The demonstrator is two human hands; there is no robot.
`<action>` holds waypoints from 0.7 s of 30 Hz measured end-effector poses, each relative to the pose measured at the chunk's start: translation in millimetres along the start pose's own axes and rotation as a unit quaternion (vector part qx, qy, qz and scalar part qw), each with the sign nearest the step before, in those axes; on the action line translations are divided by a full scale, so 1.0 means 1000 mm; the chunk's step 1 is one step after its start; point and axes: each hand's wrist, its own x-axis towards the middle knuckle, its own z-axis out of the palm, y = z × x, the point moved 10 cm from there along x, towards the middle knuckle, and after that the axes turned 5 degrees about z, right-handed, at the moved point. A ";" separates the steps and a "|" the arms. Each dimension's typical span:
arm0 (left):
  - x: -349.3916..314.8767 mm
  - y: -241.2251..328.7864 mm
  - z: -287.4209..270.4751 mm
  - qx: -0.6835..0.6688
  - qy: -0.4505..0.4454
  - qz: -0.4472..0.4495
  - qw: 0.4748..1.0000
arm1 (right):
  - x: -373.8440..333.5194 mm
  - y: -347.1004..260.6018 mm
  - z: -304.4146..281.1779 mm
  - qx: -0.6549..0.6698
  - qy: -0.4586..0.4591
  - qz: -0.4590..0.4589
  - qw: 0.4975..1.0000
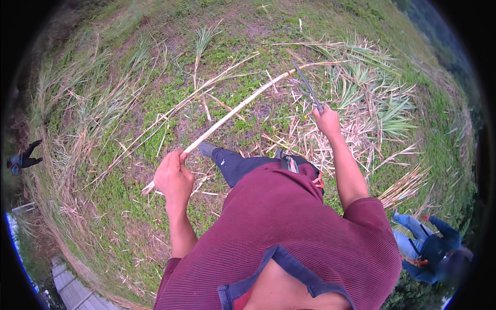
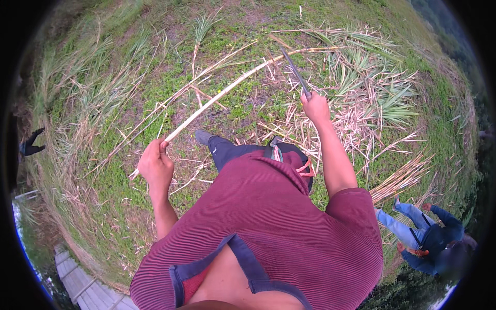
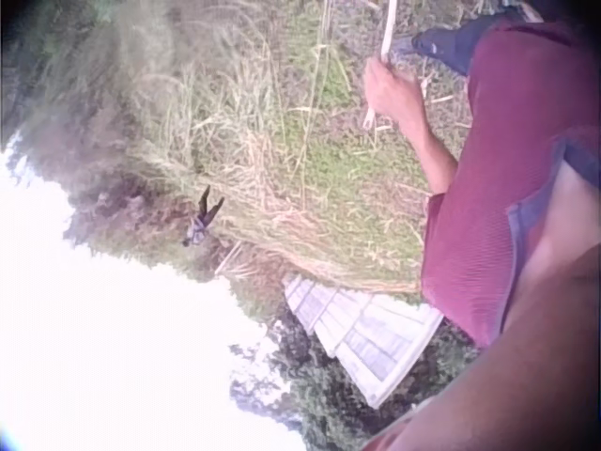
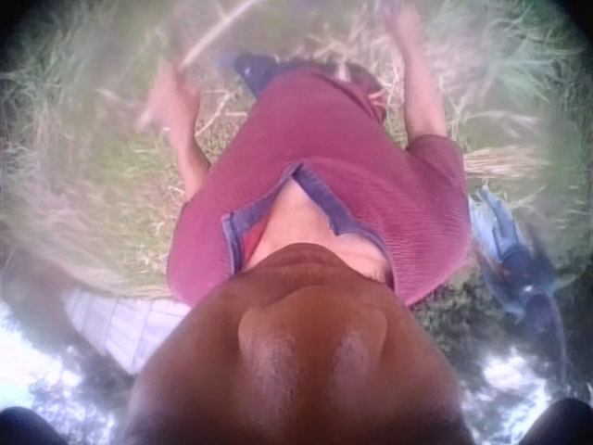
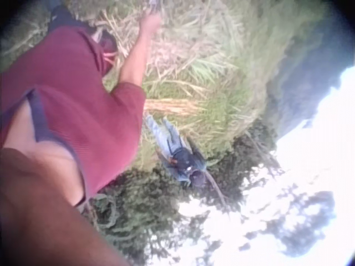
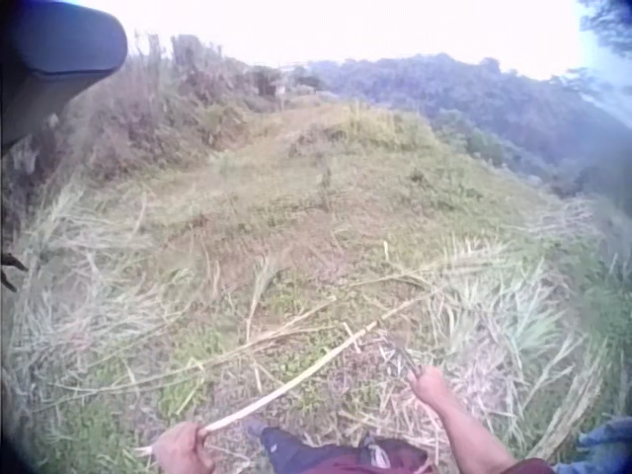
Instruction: The person uses a machete to strip leaves and side shoots from long, thin stalks in an outdoor grassy area. They repeatedly hold a stalk with one hand and scrape along its length with the blade, then drop the cleaned stalk onto a growing pile on the ground.
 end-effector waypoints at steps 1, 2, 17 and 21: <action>-0.002 -0.001 -0.001 -0.001 -0.003 -0.002 1.000 | -0.002 -0.006 -0.003 -0.014 0.011 -0.020 1.000; -0.002 -0.003 0.000 -0.003 -0.005 -0.003 1.000 | -0.007 -0.015 0.007 0.014 -0.021 -0.034 0.999; 0.010 -0.003 0.052 -0.048 -0.201 -0.179 0.962 | -0.163 -0.169 0.053 0.101 -0.124 -0.325 0.932; 0.014 -0.008 0.041 -0.022 -0.208 -0.199 0.957 | -0.102 -0.107 0.080 0.118 -0.080 -0.208 0.968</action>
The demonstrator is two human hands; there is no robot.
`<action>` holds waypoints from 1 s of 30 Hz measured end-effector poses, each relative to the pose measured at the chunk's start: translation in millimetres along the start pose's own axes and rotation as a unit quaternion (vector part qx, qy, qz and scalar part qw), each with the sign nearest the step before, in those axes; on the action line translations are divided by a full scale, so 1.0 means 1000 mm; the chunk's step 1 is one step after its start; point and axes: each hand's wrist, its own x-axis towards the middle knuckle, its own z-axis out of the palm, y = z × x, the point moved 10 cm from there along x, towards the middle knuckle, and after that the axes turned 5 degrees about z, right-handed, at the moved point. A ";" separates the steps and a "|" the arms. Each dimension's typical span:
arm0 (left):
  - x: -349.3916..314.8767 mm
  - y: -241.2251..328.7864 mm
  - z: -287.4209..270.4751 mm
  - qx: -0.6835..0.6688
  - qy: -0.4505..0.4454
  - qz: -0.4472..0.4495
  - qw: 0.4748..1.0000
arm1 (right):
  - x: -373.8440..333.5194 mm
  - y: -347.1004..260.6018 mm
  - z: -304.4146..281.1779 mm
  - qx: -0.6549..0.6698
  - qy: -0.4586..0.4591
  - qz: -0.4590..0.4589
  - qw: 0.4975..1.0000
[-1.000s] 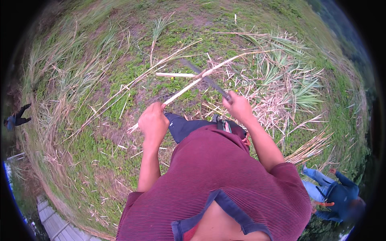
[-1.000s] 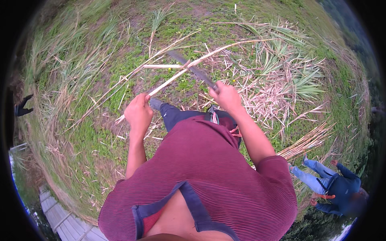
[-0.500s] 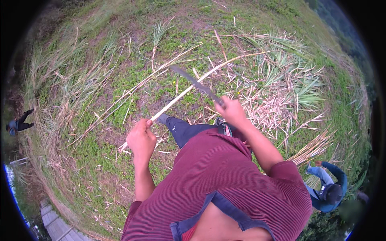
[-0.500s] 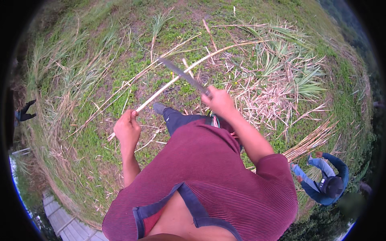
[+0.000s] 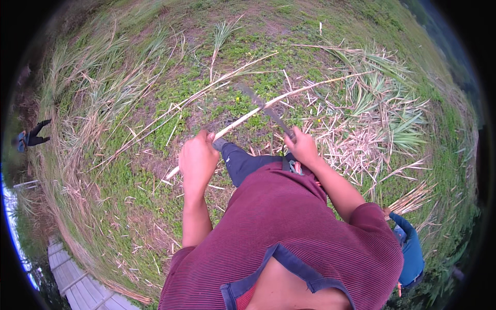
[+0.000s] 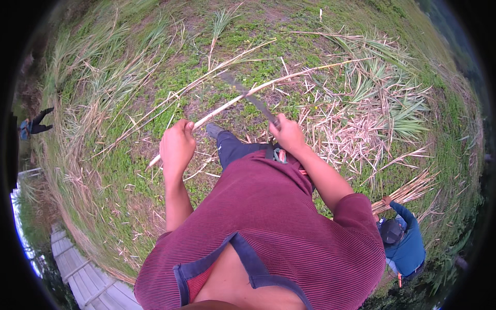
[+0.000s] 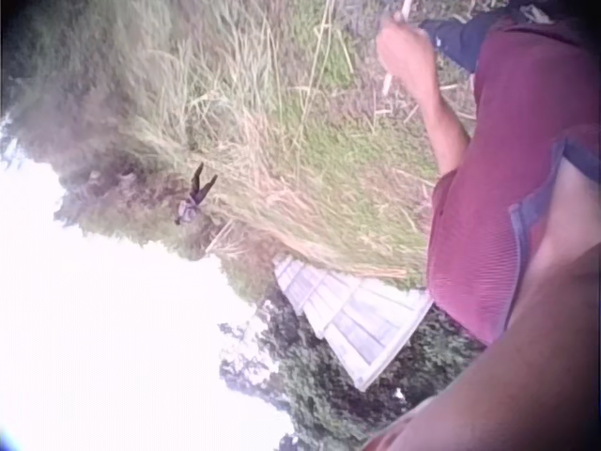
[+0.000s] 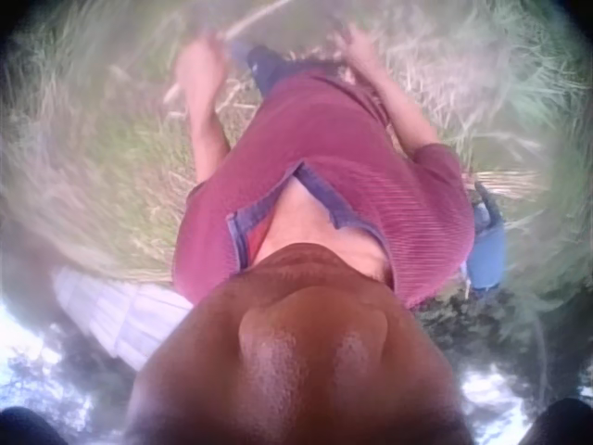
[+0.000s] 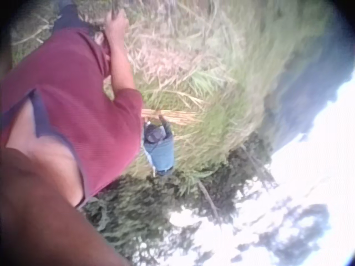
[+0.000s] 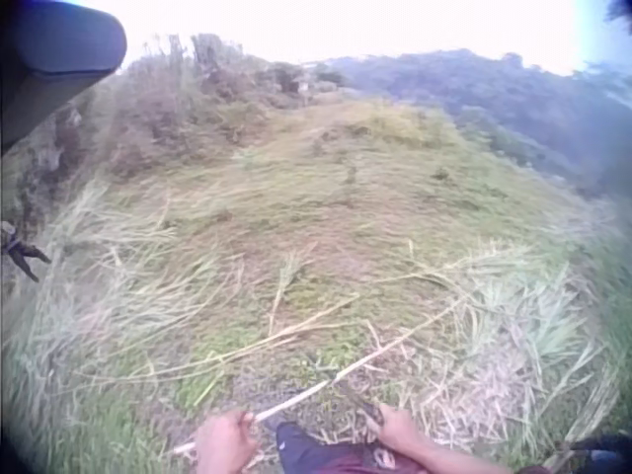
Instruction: The person uses a machete to strip leaves and side shoots from long, thin stalks in an outdoor grassy area. They repeatedly hold a stalk with one hand and scrape along its length with the blade, then drop the cleaned stalk onto a growing pile on the ground.
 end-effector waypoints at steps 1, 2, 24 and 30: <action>0.000 0.000 -0.002 0.005 -0.001 0.005 1.000 | 0.009 0.034 0.002 0.026 0.007 0.072 0.997; -0.001 -0.002 -0.007 0.012 -0.003 0.009 1.000 | 0.021 0.060 0.000 -0.010 0.021 0.097 0.995; 0.029 0.034 0.008 -0.044 -0.029 0.119 0.991 | -0.030 -0.108 0.011 0.069 -0.065 -0.101 0.990; 0.027 0.033 0.005 -0.013 -0.035 0.138 0.990 | -0.001 0.047 -0.018 0.008 0.002 0.149 0.989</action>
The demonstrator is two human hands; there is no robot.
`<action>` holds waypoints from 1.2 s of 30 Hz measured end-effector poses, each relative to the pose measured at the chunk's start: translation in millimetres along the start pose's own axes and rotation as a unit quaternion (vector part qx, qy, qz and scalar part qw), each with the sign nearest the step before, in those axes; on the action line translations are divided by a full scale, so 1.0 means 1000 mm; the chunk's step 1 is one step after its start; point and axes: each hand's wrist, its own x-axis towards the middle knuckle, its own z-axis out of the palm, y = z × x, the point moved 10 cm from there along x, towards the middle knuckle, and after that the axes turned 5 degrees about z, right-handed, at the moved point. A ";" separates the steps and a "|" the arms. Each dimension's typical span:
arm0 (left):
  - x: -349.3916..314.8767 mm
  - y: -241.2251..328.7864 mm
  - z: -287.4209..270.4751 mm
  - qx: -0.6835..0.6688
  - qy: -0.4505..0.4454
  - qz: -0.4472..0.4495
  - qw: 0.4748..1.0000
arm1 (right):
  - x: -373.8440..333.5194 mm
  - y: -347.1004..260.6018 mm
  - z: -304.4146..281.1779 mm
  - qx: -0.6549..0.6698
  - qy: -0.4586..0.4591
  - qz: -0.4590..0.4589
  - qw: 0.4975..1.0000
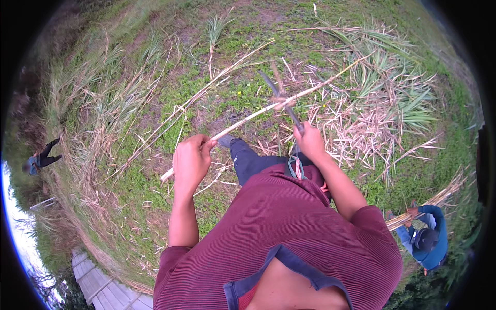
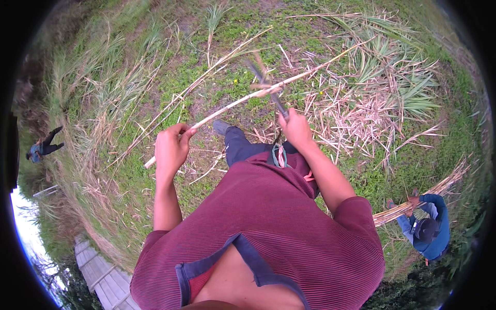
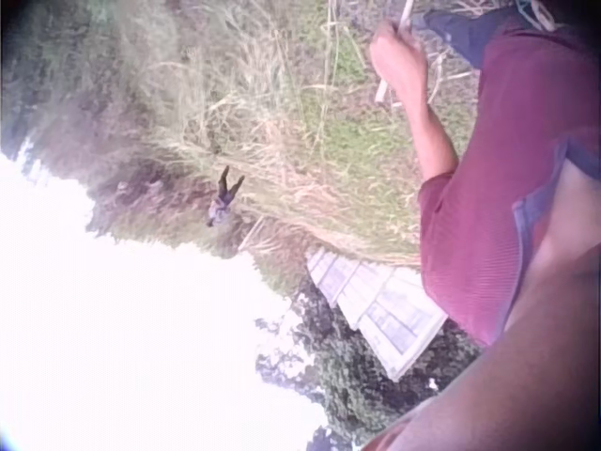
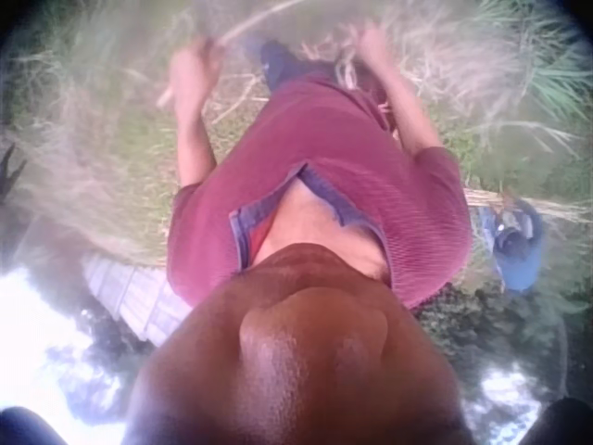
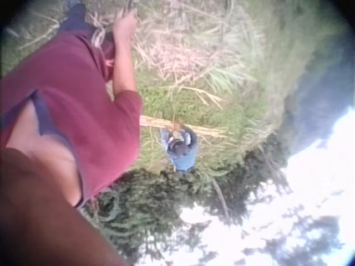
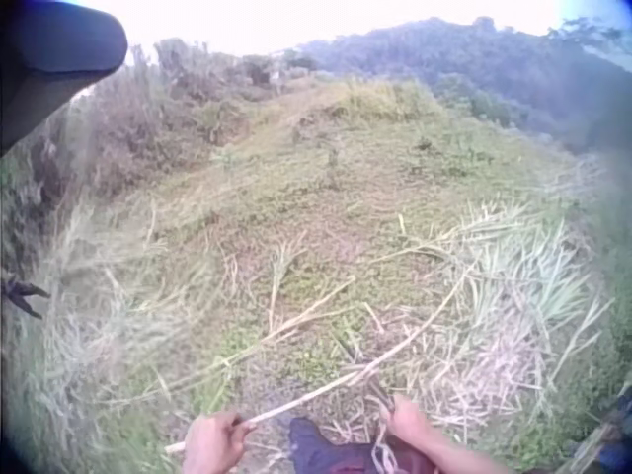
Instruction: The person uses a machete to strip leaves and side shoots from long, thin stalks in an outdoor grassy area. They repeatedly hold a stalk with one hand and scrape along its length with the blade, then drop the cleaned stalk onto a growing pile on the ground.
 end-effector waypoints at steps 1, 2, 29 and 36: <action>0.001 0.000 0.003 0.000 -0.009 -0.007 1.000 | 0.009 0.009 -0.006 -0.034 0.015 -0.002 0.999; 0.002 0.003 0.005 0.001 -0.007 0.002 1.000 | 0.008 0.015 -0.002 -0.034 0.008 -0.012 0.999; -0.042 -0.085 -0.050 0.026 -0.063 -0.066 0.995 | 0.062 0.157 -0.014 -0.099 0.058 0.095 0.989; -0.067 -0.115 -0.037 -0.002 -0.087 -0.096 0.992 | 0.006 0.012 0.000 -0.022 -0.075 0.043 0.996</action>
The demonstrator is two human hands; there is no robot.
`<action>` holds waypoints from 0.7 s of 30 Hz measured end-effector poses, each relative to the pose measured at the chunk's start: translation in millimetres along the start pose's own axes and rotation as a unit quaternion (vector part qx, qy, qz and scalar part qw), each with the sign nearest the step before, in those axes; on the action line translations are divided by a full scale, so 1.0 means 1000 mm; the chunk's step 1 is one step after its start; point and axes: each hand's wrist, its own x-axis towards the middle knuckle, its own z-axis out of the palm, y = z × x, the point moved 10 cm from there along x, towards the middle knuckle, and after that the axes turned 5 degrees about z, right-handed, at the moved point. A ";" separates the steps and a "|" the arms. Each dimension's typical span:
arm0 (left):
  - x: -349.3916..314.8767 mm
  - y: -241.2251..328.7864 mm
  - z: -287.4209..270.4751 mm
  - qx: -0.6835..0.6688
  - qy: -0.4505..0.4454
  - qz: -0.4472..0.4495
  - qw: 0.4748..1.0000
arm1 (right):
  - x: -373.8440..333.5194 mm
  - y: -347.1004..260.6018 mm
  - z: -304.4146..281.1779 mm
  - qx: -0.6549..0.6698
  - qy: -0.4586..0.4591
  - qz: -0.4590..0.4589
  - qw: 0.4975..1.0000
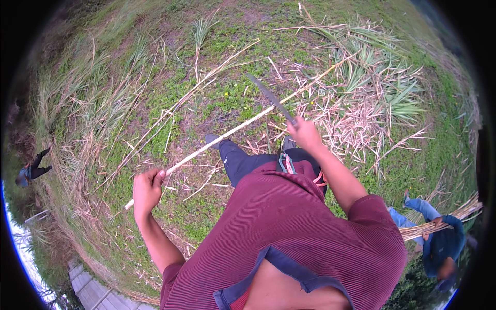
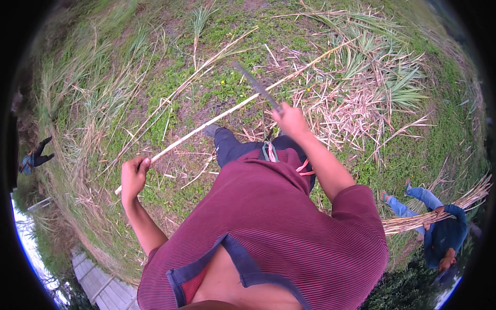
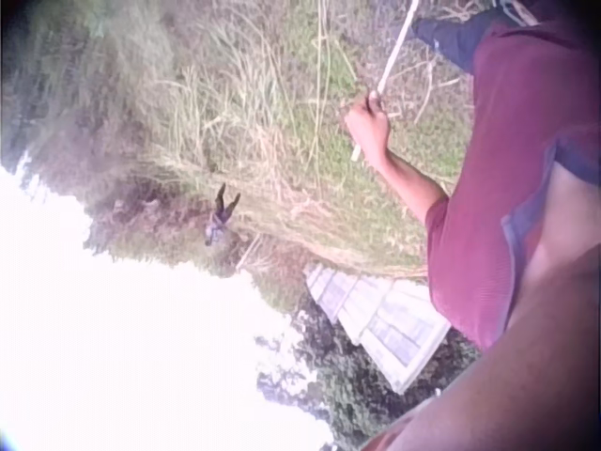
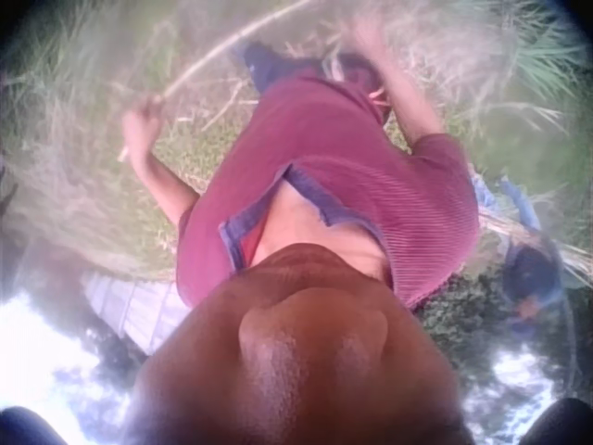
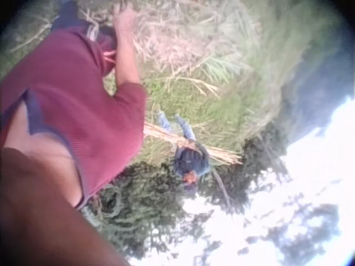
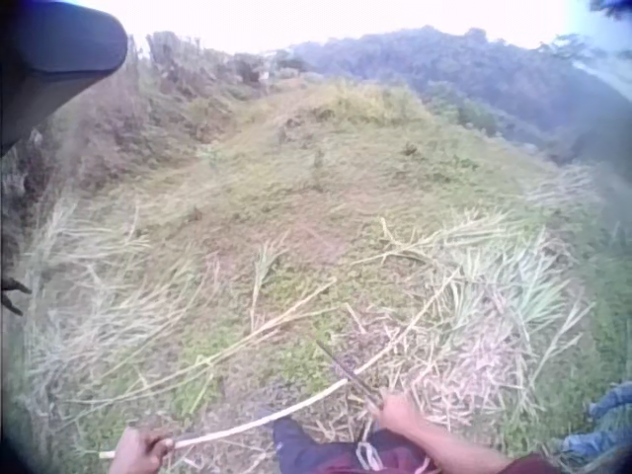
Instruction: The person uses a machete to strip leaves and side shoots from long, thin stalks in an outdoor grassy area. They repeatedly hold a stalk with one hand and scrape along its length with the blade, then drop the cleaned stalk onto a growing pile on the ground.
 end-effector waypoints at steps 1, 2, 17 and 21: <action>0.004 0.000 0.001 0.006 -0.006 -0.001 1.000 | -0.010 -0.018 0.014 0.000 0.015 -0.093 0.996; 0.005 0.002 0.002 0.004 -0.008 0.016 1.000 | -0.029 -0.047 0.019 -0.032 -0.007 -0.130 0.991; 0.000 -0.047 0.017 -0.135 -0.030 -0.043 0.989 | 0.002 0.035 -0.007 0.074 0.138 -0.022 0.987; 0.014 -0.027 0.010 -0.106 -0.008 -0.006 0.994 | -0.014 0.018 0.025 0.048 0.055 0.005 0.997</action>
